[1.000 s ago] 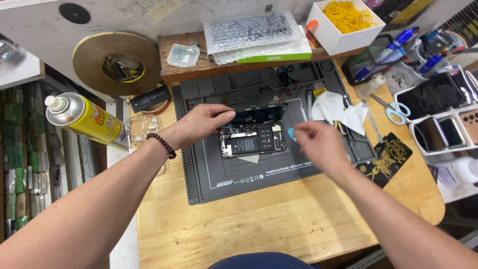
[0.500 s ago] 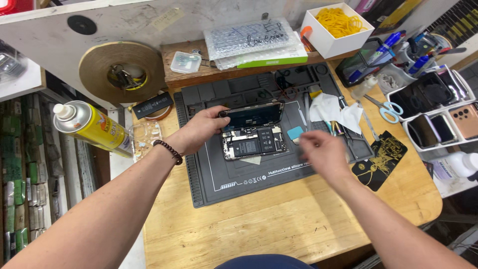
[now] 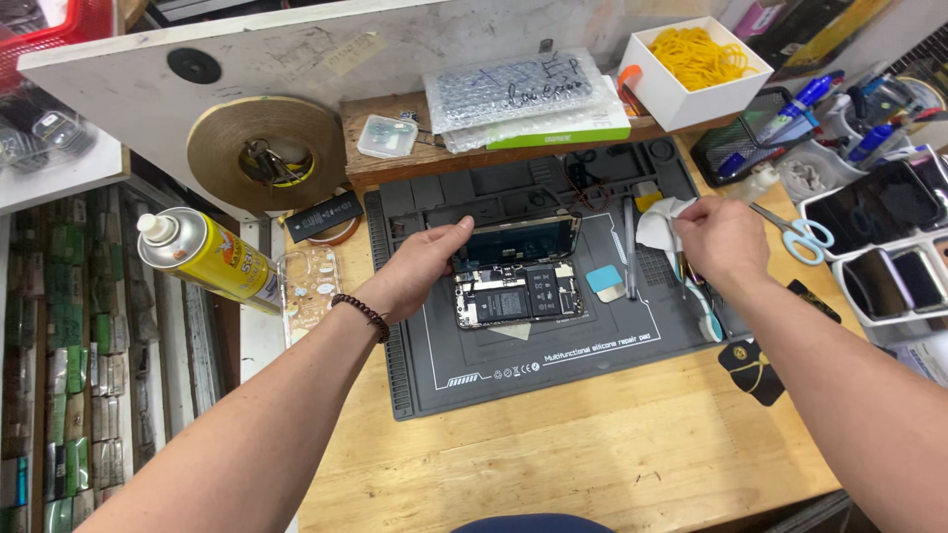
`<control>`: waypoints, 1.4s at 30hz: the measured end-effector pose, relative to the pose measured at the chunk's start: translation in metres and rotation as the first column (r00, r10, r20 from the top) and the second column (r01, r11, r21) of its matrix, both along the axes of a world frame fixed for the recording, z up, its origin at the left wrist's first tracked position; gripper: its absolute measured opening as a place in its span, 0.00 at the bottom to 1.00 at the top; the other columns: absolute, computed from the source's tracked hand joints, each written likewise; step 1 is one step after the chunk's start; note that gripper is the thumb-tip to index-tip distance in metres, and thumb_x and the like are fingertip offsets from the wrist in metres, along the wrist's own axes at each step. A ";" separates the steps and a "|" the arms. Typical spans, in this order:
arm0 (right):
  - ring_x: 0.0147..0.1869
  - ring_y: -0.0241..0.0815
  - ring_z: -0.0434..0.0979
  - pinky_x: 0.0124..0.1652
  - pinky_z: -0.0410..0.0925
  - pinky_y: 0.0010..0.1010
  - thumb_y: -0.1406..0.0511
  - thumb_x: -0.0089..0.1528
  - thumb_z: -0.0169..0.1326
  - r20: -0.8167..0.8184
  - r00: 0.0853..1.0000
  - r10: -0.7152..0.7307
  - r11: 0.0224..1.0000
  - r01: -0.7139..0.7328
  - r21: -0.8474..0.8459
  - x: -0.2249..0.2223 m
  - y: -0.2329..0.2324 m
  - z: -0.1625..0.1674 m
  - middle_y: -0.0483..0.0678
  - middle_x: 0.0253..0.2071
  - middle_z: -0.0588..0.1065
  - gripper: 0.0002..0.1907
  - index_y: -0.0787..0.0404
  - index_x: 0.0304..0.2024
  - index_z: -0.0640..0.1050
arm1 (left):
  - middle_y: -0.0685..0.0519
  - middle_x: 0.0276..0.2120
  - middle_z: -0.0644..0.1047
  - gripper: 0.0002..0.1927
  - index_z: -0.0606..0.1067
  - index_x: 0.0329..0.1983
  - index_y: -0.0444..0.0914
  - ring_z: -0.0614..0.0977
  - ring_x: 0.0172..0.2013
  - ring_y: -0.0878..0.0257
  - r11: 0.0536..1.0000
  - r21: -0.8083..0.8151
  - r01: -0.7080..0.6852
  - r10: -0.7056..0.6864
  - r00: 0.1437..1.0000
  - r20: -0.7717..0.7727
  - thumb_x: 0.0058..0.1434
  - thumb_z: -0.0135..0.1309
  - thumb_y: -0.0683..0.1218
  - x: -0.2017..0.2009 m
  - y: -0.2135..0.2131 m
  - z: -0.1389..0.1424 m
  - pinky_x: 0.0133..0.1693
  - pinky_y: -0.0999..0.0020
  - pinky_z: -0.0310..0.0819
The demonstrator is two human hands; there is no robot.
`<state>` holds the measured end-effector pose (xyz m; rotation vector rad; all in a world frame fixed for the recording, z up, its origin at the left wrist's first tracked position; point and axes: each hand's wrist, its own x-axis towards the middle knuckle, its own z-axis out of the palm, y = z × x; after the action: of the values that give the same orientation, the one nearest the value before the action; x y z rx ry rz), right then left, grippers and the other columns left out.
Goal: The person opens a smartphone and uses a screwdriver to remove screws from the internal frame. They then detach the screen assembly from the chassis and set it aside on the workbench.
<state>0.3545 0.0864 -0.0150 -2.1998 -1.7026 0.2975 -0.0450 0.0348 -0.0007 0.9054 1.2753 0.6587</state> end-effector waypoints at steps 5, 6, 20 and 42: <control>0.36 0.49 0.82 0.41 0.74 0.41 0.61 0.62 0.63 -0.120 0.985 -0.121 0.992 0.125 0.022 0.051 0.019 0.012 0.56 0.33 0.81 0.12 0.64 0.38 0.82 | 0.57 0.52 0.80 0.32 0.77 0.60 0.41 0.71 0.52 0.63 0.999 0.028 -0.034 0.033 0.999 0.041 0.62 0.51 0.67 0.000 0.003 -0.007 0.60 0.63 0.59; 0.35 0.48 0.83 0.39 0.75 0.43 0.61 0.61 0.63 -0.154 0.971 -0.181 0.977 0.160 -0.143 0.054 0.020 0.015 0.56 0.33 0.82 0.12 0.65 0.38 0.82 | 0.57 0.52 0.80 0.33 0.77 0.60 0.40 0.71 0.52 0.63 0.999 0.031 -0.044 0.043 0.998 0.049 0.62 0.52 0.66 0.000 0.003 -0.008 0.59 0.63 0.59; 0.39 0.52 0.82 0.44 0.72 0.40 0.64 0.65 0.62 -0.005 1.000 0.007 0.984 -0.006 0.180 0.037 -0.036 0.005 0.57 0.37 0.82 0.12 0.65 0.47 0.83 | 0.58 0.57 0.77 0.36 0.74 0.63 0.44 0.69 0.53 0.63 0.998 -0.045 -0.033 0.031 0.999 -0.028 0.60 0.49 0.69 -0.001 -0.001 0.003 0.60 0.61 0.55; 0.34 0.41 0.77 0.33 0.70 0.34 0.61 0.62 0.64 -0.356 0.930 -0.088 0.974 0.006 -0.225 0.031 0.010 0.032 0.51 0.33 0.80 0.14 0.66 0.43 0.84 | 0.59 0.47 0.80 0.23 0.78 0.55 0.40 0.71 0.49 0.65 0.997 0.059 -0.050 0.045 0.995 0.085 0.61 0.57 0.55 -0.006 -0.001 -0.007 0.56 0.66 0.59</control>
<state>0.3852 0.0964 0.0174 -2.1593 -1.4670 0.8637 -0.0513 0.0343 -0.0082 0.8905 1.2103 0.7697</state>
